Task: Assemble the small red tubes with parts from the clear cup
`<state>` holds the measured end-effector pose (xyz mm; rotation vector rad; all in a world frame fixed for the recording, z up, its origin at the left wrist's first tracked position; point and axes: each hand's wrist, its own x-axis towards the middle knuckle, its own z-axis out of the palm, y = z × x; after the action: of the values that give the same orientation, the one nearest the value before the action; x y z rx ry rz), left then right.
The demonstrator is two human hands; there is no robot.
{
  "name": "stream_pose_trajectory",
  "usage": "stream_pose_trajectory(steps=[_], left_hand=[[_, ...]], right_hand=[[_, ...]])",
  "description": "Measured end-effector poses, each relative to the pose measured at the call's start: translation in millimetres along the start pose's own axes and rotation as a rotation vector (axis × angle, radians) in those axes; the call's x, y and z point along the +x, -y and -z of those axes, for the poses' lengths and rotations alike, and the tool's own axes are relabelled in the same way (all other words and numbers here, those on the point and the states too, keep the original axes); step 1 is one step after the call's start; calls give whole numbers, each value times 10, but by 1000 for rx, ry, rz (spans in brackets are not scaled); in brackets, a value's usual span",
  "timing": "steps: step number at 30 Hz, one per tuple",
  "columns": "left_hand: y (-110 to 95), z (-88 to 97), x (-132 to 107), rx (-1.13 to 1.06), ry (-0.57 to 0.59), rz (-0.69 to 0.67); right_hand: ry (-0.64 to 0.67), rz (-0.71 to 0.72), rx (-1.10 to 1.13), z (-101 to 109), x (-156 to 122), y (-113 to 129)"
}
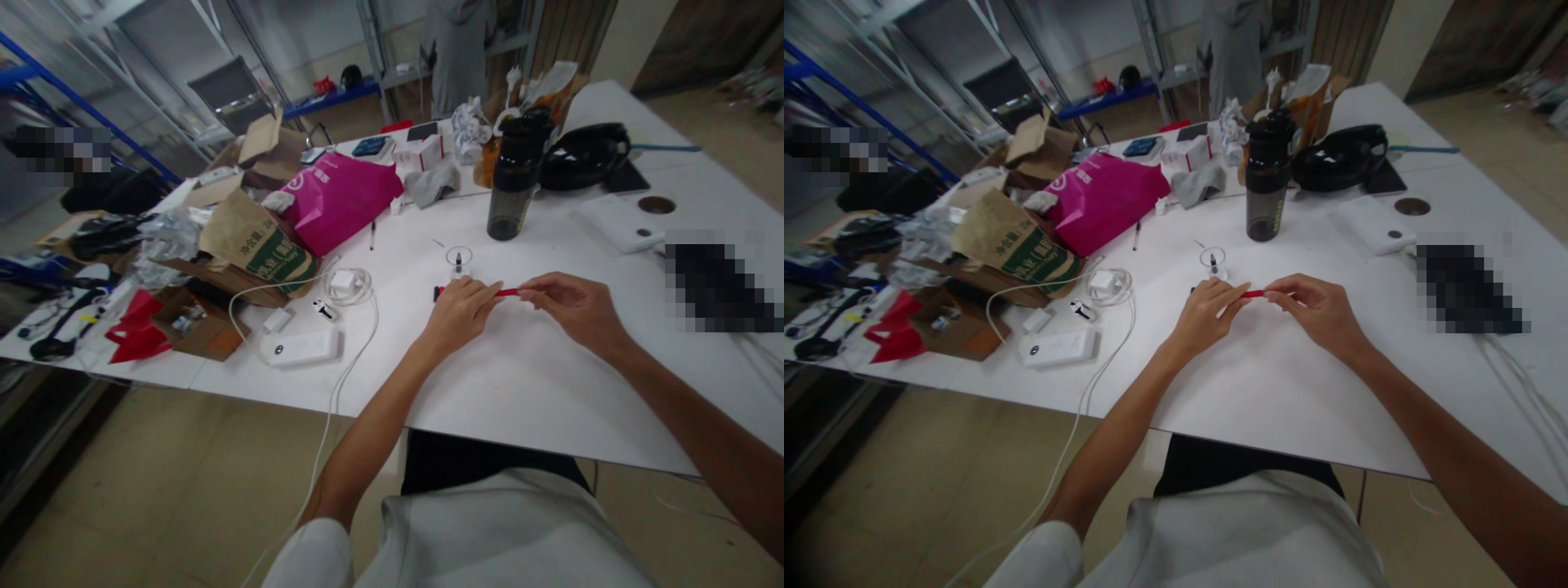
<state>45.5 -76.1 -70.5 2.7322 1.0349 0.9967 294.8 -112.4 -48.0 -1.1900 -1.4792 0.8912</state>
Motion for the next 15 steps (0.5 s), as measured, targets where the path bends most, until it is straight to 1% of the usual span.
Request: stream_pose_trajectory(steps=[4,6,10,12,15], left_hand=[[-59,14,16,-146,-16,61],[-107,50,37,-264,-3,132],[-192,170,101,-584,103,361],[-212,227,130,-780,154,429],[-212,282,154,-1023,207,491]], right_hand=[[-45,69,-43,-6,-22,-21],[-66,109,-47,-12,-24,-21],[-123,207,-13,-30,-14,-2],[-137,231,2,-40,-10,28],[-140,251,25,-55,-15,93]])
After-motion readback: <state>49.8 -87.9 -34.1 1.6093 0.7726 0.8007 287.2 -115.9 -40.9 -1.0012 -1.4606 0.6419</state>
